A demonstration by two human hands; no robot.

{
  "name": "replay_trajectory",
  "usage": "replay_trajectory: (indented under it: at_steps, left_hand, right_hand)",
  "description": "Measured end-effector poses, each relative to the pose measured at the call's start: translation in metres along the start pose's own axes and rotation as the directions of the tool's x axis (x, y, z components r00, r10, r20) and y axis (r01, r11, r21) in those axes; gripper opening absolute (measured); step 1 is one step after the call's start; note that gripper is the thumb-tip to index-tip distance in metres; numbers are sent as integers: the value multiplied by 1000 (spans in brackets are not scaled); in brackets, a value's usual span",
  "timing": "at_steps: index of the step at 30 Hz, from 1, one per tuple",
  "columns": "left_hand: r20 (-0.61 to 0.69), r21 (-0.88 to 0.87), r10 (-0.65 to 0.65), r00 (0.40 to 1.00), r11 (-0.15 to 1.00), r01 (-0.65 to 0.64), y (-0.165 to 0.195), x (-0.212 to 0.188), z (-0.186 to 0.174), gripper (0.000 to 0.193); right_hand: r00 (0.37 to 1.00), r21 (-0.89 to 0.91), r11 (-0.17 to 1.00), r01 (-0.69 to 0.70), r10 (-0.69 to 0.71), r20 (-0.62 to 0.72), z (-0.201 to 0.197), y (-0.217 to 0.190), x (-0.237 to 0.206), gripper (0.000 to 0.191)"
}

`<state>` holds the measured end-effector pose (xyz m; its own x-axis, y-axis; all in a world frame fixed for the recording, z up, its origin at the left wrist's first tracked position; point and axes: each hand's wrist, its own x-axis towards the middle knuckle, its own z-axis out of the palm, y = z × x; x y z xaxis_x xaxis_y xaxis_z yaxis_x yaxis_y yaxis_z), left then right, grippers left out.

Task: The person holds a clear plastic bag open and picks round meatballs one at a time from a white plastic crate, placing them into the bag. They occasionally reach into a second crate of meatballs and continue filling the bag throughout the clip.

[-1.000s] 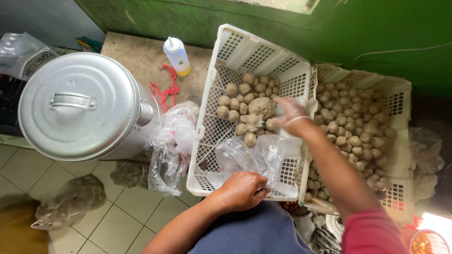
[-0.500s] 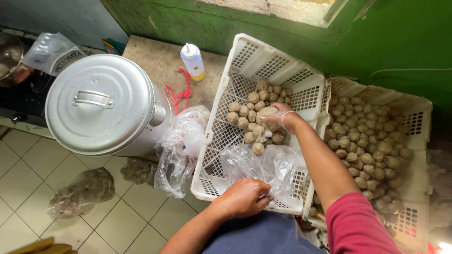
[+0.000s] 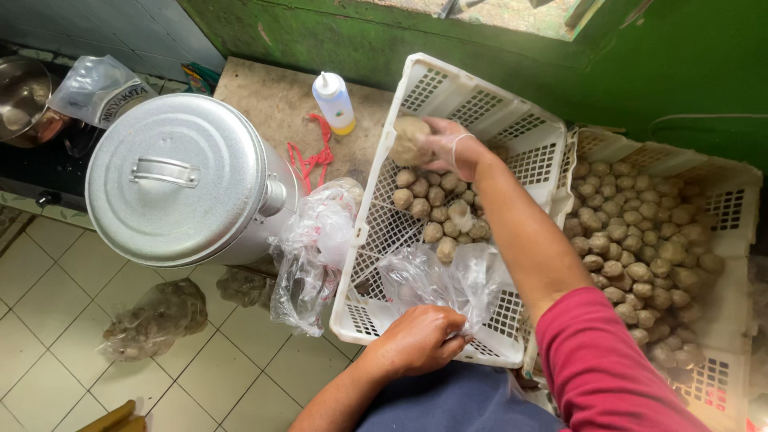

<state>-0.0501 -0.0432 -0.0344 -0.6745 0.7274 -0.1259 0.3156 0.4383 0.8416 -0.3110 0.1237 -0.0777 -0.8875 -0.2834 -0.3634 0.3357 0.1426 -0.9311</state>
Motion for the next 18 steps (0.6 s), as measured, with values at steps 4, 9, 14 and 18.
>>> replay_trajectory:
  at_steps: [4, 9, 14, 18]
  left_hand:
    - [27, 24, 50, 998, 998, -51, -1, -2, -1, 25]
    - [68, 75, 58, 996, 995, -63, -4, 1, 0, 28]
    - [41, 30, 80, 996, 996, -81, -6, 1, 1, 22]
    - [63, 58, 69, 996, 996, -73, -4, 1, 1, 24]
  right_hand:
    - [990, -672, 741, 13, -104, -96, -14, 24, -16, 55]
    - [970, -154, 960, 234, -242, -35, -8, 64, -20, 62]
    - [942, -464, 841, 278, -334, -41, 2, 67, -23, 41]
    - [985, -874, 468, -131, -38, -167, 15, 55, -29, 35]
